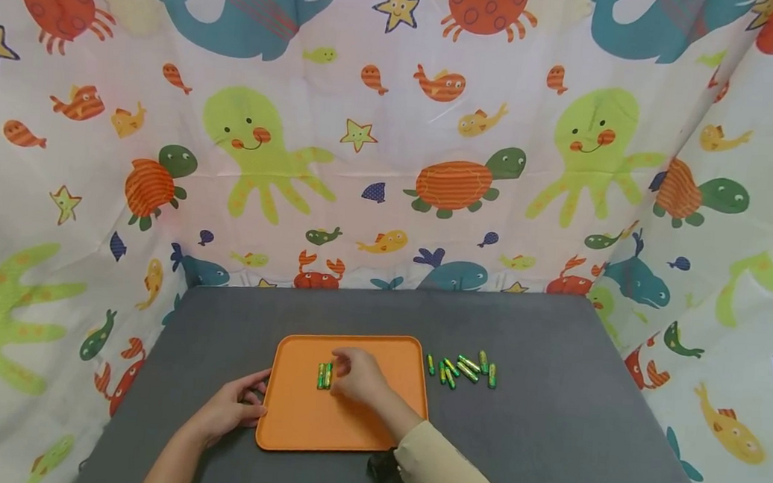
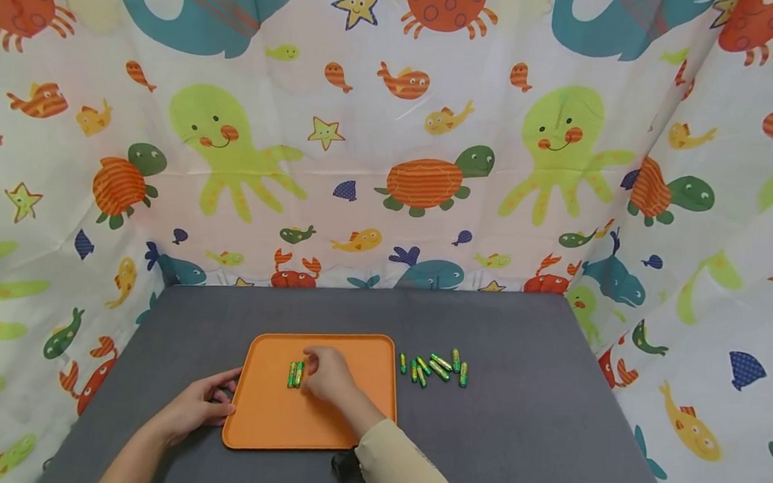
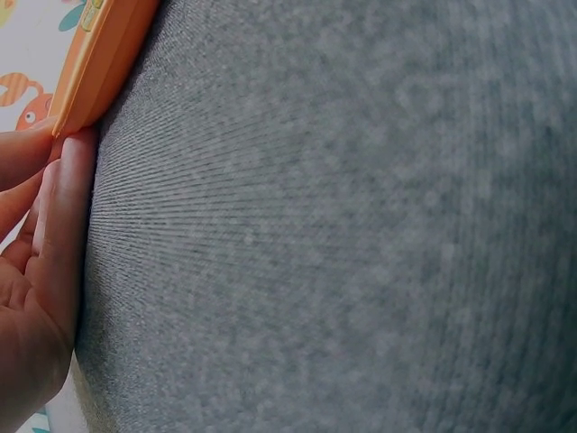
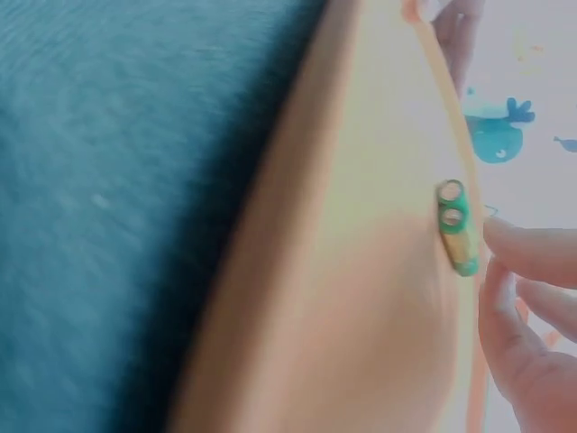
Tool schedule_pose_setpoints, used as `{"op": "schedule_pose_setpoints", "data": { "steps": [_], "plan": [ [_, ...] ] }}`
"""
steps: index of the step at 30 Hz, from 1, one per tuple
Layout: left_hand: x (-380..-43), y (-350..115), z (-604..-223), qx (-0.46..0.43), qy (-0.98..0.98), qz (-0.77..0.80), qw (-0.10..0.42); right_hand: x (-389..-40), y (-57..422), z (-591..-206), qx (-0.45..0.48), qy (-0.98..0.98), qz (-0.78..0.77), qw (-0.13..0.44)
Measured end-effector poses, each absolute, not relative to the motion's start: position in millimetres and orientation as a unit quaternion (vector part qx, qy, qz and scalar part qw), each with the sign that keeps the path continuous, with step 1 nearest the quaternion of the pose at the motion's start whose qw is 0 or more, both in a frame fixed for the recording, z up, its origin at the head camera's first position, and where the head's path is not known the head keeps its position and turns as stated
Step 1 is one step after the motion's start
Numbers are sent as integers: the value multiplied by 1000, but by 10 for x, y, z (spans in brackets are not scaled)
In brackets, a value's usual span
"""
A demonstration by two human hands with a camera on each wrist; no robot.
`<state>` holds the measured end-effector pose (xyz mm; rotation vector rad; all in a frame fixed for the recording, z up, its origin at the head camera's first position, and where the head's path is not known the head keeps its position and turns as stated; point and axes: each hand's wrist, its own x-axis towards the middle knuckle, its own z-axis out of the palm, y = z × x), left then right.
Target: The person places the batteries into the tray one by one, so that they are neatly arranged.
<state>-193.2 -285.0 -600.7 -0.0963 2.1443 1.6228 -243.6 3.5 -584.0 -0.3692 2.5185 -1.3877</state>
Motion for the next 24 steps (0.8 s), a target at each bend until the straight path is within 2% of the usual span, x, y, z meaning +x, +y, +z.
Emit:
{"op": "schedule_pose_setpoints", "data": {
  "steps": [24],
  "plan": [
    [-1937,-2861,-5933,-27,767,595,239,-2356,520,-5217,-135,826,-541,80]
  ]
}}
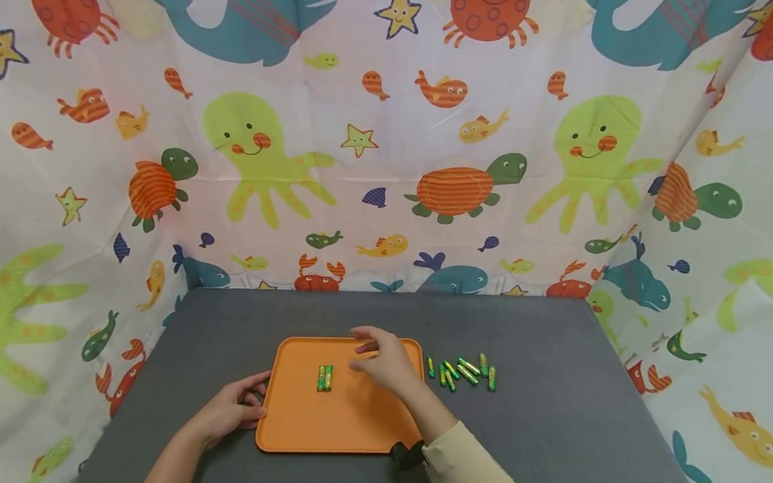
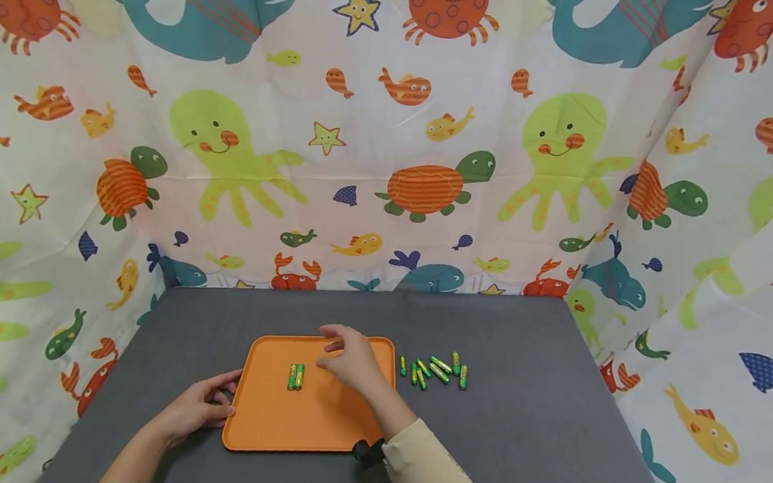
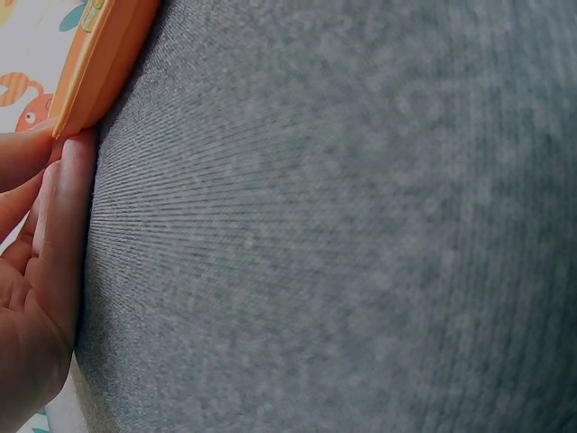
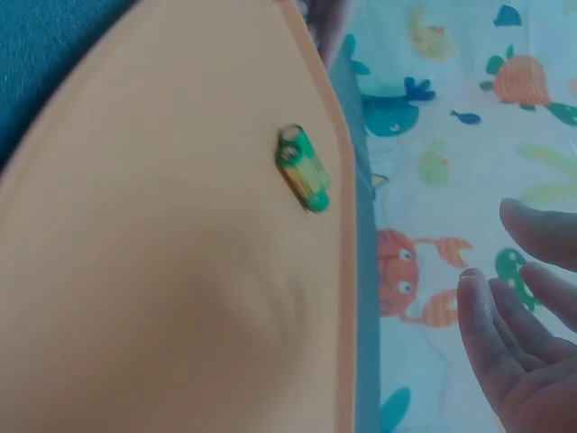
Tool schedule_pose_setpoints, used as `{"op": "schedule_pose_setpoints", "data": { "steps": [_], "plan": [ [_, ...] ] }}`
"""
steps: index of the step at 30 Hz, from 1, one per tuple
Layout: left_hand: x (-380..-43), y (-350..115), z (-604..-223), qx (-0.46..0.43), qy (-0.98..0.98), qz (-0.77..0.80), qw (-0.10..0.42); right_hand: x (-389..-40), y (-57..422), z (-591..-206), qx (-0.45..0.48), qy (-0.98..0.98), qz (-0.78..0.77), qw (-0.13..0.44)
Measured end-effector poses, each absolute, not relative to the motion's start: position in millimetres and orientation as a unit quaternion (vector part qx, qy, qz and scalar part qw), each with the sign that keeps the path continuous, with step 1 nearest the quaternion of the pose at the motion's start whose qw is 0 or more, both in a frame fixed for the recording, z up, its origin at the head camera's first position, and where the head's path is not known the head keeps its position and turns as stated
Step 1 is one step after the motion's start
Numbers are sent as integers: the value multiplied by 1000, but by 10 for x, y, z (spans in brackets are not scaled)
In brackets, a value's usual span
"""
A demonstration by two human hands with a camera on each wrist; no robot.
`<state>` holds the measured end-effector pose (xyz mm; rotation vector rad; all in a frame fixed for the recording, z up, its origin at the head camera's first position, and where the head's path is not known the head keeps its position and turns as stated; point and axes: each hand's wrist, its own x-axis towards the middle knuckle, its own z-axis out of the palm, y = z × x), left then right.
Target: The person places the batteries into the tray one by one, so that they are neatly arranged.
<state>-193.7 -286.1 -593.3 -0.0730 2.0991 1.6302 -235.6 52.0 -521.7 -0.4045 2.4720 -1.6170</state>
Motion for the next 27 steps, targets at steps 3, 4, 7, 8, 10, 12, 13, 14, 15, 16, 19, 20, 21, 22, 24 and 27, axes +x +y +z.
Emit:
{"op": "schedule_pose_setpoints", "data": {
  "steps": [3,4,7,8,10,12,13,14,15,16,19,20,21,22,24,27],
  "plan": [
    [-1929,-2863,-5940,-27,767,595,238,-2342,612,-5179,-133,820,-552,80],
    [-1929,-2864,-5944,-27,767,596,238,-2337,641,-5169,-132,819,-552,78],
    [-1930,-2869,-5943,-26,767,595,238,-2320,725,-5148,-128,817,-559,70],
    [-1934,-2872,-5945,-26,767,595,238,-2314,750,-5145,-124,817,-559,66],
    [-1940,-2880,-5949,-26,766,596,240,-2302,795,-5143,-119,818,-559,57],
    [-1944,-2887,-5953,-25,767,594,242,-2291,833,-5149,-115,816,-564,52],
    [-1944,-2888,-5954,-26,767,593,241,-2287,854,-5149,-115,816,-565,49],
    [-1947,-2889,-5958,-25,768,592,241,-2283,872,-5149,-113,816,-565,46],
    [-1946,-2888,-5959,-25,769,591,241,-2279,890,-5149,-112,816,-566,43],
    [-1944,-2887,-5958,-24,770,590,241,-2277,909,-5151,-112,815,-567,40],
    [-1942,-2887,-5965,-25,771,590,239,-2267,968,-5153,-104,816,-568,30],
    [-1942,-2886,-5966,-24,771,590,239,-2264,990,-5155,-98,816,-569,28],
    [-1942,-2886,-5966,-23,771,590,238,-2261,1011,-5156,-95,816,-570,25],
    [-1943,-2887,-5966,-22,771,591,238,-2260,1034,-5157,-92,815,-571,23],
    [-1943,-2888,-5964,-20,770,592,238,-2259,1078,-5157,-86,817,-569,19],
    [-1946,-2892,-5962,-16,769,593,239,-2263,1140,-5159,-81,819,-568,15]
  ]
}}
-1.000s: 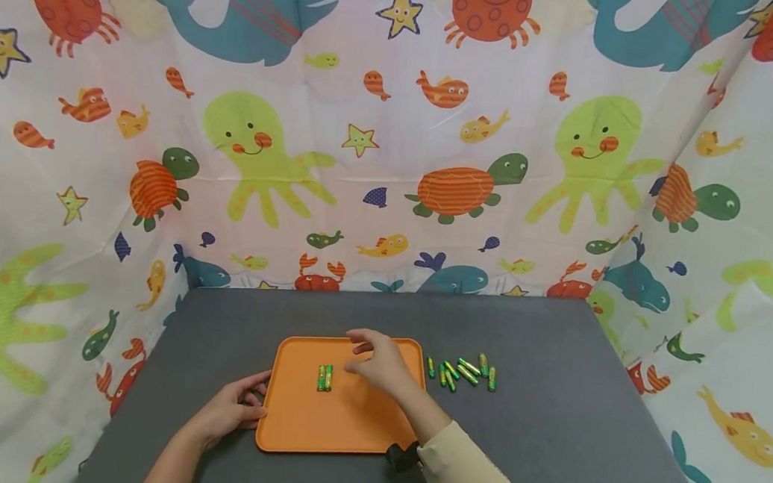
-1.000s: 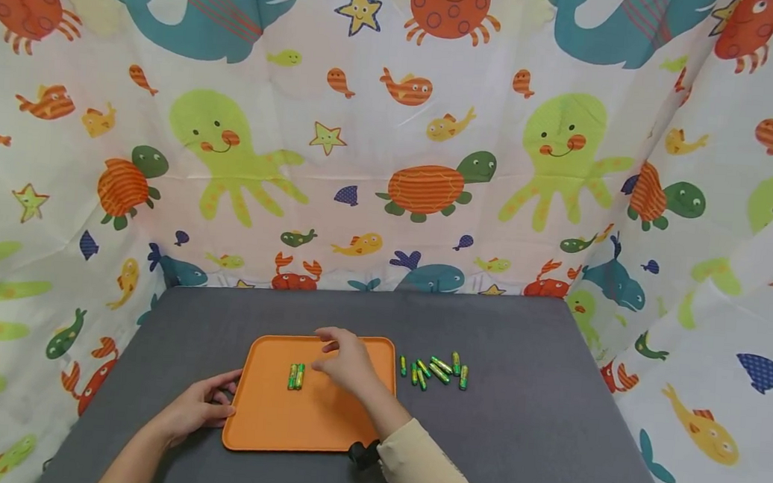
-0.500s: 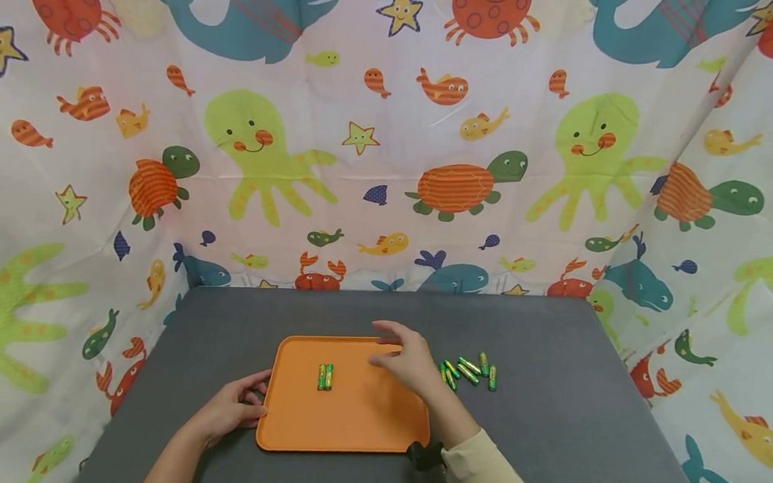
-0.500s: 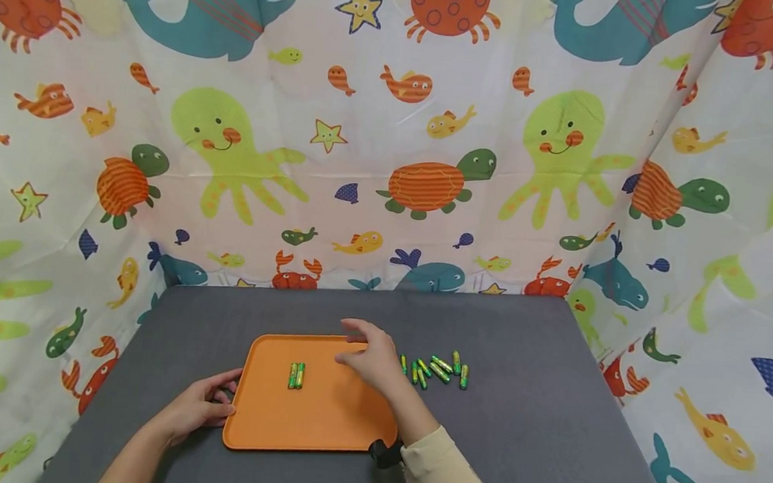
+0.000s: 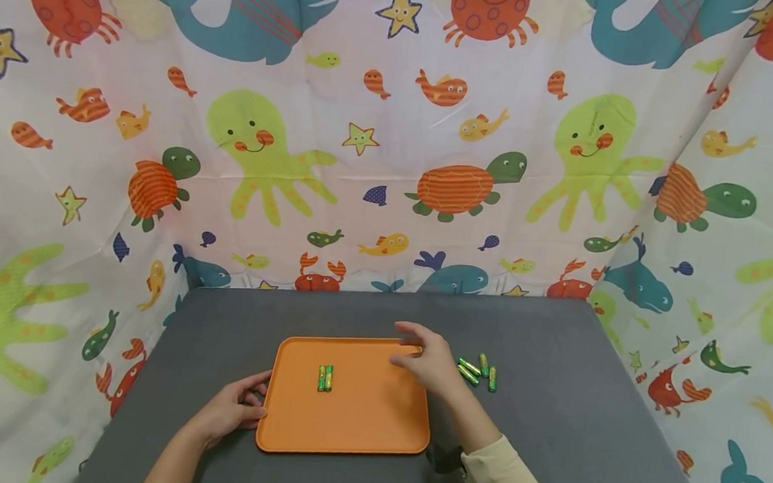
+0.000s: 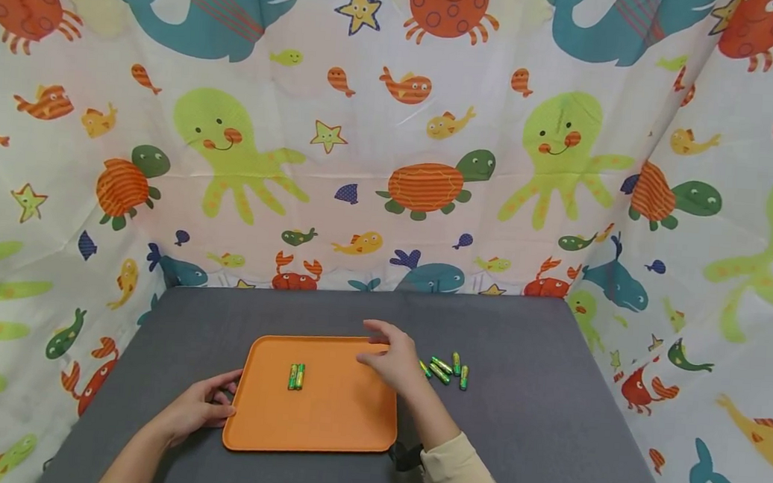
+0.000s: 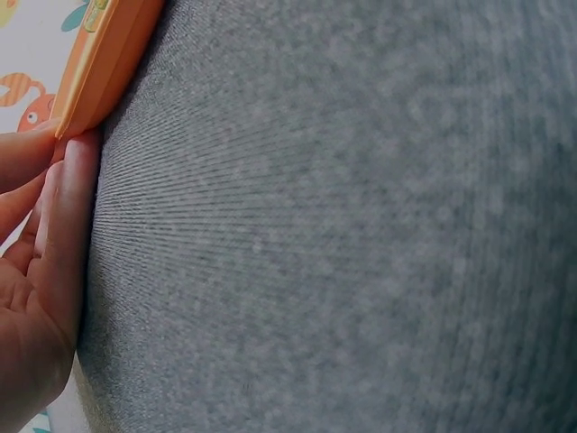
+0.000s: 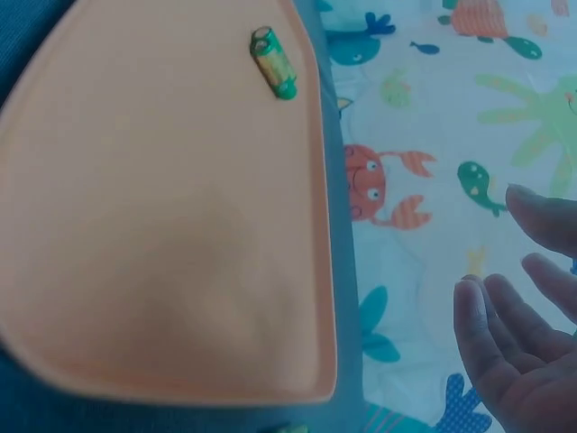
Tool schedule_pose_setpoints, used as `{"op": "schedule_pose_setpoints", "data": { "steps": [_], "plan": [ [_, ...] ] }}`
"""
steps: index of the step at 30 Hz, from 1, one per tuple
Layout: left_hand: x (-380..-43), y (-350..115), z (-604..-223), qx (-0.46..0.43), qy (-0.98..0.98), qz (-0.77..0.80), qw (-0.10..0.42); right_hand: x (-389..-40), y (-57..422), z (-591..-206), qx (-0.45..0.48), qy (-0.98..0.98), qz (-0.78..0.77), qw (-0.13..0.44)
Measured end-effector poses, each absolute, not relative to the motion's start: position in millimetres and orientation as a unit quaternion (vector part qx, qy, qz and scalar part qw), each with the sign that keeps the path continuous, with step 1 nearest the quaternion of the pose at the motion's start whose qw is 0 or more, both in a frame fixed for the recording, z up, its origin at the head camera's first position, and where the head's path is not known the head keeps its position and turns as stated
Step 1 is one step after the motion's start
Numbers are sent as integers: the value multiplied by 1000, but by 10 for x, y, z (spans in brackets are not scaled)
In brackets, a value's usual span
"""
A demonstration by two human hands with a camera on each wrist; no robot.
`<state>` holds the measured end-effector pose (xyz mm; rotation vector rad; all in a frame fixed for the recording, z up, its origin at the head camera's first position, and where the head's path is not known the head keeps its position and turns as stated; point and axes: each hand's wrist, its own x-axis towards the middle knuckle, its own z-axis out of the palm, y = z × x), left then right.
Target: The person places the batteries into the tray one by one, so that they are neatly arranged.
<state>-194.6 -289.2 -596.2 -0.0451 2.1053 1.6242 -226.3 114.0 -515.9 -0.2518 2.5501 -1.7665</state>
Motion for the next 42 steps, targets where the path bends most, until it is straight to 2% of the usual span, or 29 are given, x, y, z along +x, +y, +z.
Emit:
{"op": "schedule_pose_setpoints", "data": {
  "steps": [19,42],
  "plan": [
    [-1954,-2919,-6028,-25,768,594,238,-2255,1530,-5273,-62,832,-551,8],
    [-1952,-2888,-5976,-21,771,589,240,-2277,2119,-5490,-42,852,-522,-25]
  ]
}}
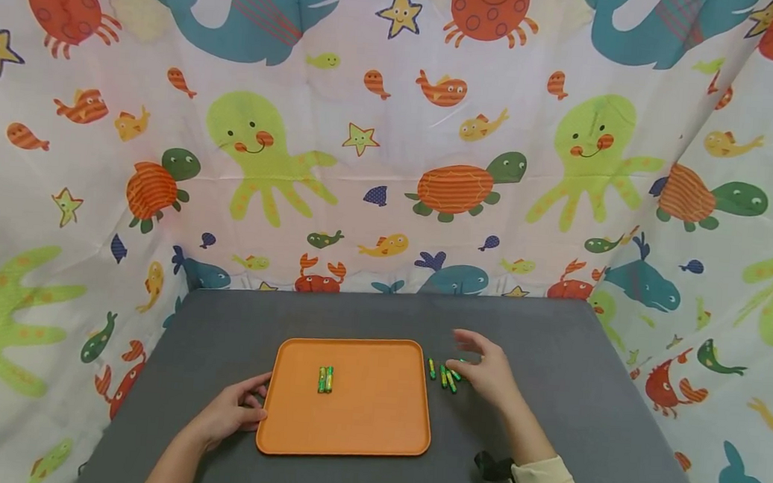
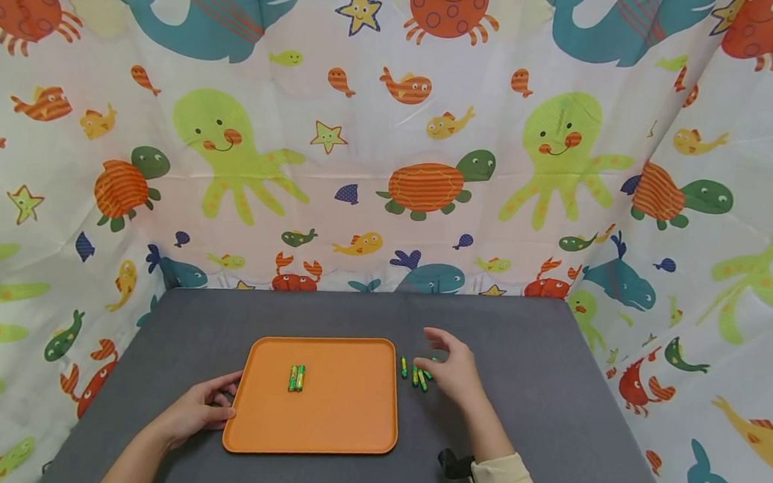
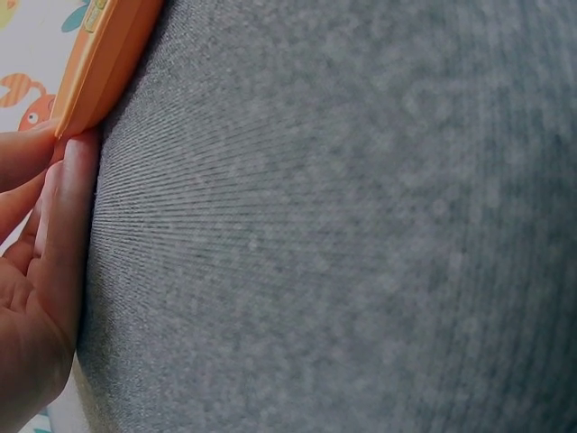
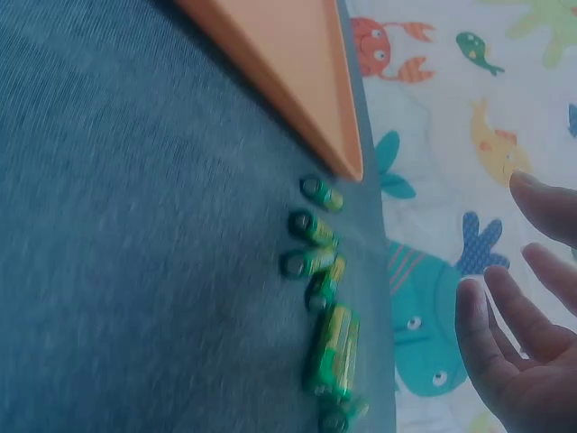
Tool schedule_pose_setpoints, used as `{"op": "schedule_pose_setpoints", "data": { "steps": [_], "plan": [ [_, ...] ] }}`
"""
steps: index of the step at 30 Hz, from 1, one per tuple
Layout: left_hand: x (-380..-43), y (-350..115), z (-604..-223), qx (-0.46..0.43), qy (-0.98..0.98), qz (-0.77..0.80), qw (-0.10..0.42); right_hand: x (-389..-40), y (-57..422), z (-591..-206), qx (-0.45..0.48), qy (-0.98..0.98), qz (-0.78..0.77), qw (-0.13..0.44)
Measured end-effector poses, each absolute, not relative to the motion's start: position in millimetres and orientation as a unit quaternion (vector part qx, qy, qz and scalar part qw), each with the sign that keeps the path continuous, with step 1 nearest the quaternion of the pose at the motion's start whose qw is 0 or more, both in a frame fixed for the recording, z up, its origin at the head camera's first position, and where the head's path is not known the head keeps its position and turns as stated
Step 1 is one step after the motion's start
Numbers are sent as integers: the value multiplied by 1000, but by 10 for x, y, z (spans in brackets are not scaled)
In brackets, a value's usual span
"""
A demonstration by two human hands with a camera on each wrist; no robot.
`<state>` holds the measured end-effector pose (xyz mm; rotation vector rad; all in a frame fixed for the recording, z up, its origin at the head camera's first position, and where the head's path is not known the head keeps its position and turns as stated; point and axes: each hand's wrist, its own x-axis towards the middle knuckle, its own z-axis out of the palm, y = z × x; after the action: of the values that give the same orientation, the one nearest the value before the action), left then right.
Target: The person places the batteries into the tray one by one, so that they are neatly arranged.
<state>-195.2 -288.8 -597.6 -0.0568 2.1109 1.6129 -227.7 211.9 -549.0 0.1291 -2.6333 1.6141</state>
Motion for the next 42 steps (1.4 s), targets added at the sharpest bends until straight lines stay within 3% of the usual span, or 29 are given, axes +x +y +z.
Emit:
{"op": "schedule_pose_setpoints", "data": {
  "steps": [14,42],
  "plan": [
    [-1949,-2862,-5976,-35,776,587,230,-2178,2482,-5619,-7,-877,480,28],
    [-1955,-2845,-5961,-51,780,581,229,-2096,2859,-5910,-38,-900,430,-64]
  ]
}}
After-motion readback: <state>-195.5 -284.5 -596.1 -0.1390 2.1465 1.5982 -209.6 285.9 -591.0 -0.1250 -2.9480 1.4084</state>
